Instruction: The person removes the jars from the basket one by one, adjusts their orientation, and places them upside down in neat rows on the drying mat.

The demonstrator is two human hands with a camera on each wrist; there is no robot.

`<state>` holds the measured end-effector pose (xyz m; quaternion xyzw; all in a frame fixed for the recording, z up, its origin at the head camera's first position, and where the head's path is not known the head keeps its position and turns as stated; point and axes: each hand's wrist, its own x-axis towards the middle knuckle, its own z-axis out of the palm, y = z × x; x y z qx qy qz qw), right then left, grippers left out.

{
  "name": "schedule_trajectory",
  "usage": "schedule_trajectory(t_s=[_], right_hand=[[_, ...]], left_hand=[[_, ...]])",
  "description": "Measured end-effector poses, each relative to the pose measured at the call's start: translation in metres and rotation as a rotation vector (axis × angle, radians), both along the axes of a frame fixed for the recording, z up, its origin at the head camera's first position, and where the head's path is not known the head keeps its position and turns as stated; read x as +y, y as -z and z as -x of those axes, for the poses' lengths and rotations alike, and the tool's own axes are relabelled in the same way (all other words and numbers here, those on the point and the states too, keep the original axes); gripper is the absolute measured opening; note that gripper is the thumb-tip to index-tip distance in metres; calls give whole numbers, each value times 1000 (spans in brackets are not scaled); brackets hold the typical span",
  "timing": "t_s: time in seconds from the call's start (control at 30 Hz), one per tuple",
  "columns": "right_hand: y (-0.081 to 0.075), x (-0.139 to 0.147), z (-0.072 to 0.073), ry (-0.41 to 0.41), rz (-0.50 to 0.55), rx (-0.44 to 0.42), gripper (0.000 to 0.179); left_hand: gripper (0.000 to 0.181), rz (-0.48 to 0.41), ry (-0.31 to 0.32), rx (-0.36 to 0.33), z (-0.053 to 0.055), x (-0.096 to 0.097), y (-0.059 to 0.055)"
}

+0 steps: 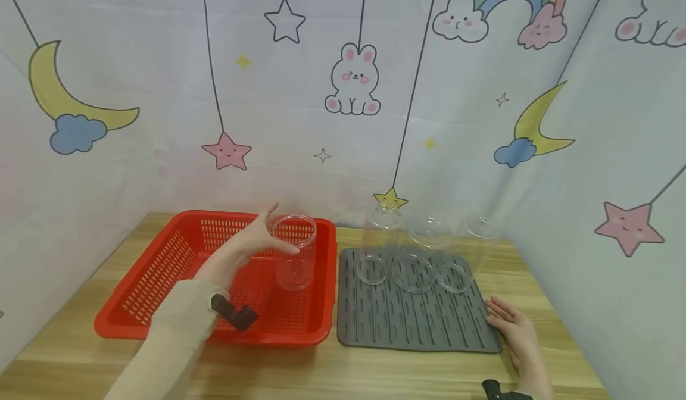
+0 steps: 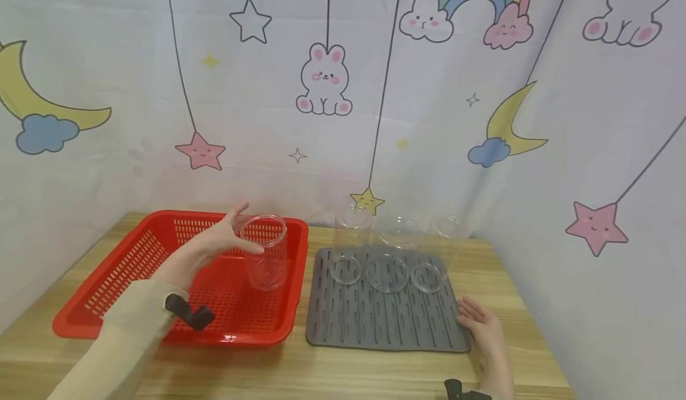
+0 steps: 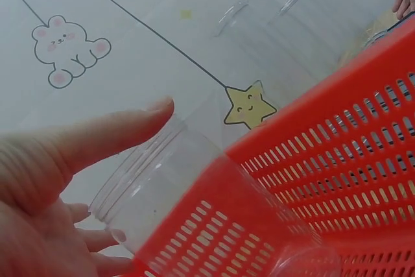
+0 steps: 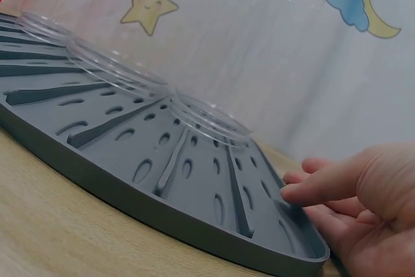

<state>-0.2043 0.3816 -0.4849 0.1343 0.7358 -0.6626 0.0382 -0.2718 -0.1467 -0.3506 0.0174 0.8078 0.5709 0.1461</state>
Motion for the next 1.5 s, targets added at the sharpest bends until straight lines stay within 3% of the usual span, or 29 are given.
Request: schedule_trajectory(t_s=[0.47, 0.63, 0.9, 1.07, 1.23, 1.5], right_hand=[[-1, -2, 3, -18, -9, 28, 68], [0, -3, 3, -15, -7, 32, 68], [0, -3, 3, -17, -1, 58, 70], [0, -3, 3, -20, -10, 50, 69], [0, -3, 1, -22, -11, 41, 69], [0, -1, -1, 3, -32, 21, 70]], left_hand=[[116, 62, 38, 58, 2, 1, 11], [102, 46, 34, 54, 0, 1, 14], [92, 27, -5, 26, -3, 1, 12], [89, 22, -13, 78, -8, 2, 5], [83, -10, -67, 136, -18, 4, -4], [91, -89, -208, 171, -32, 7, -14]])
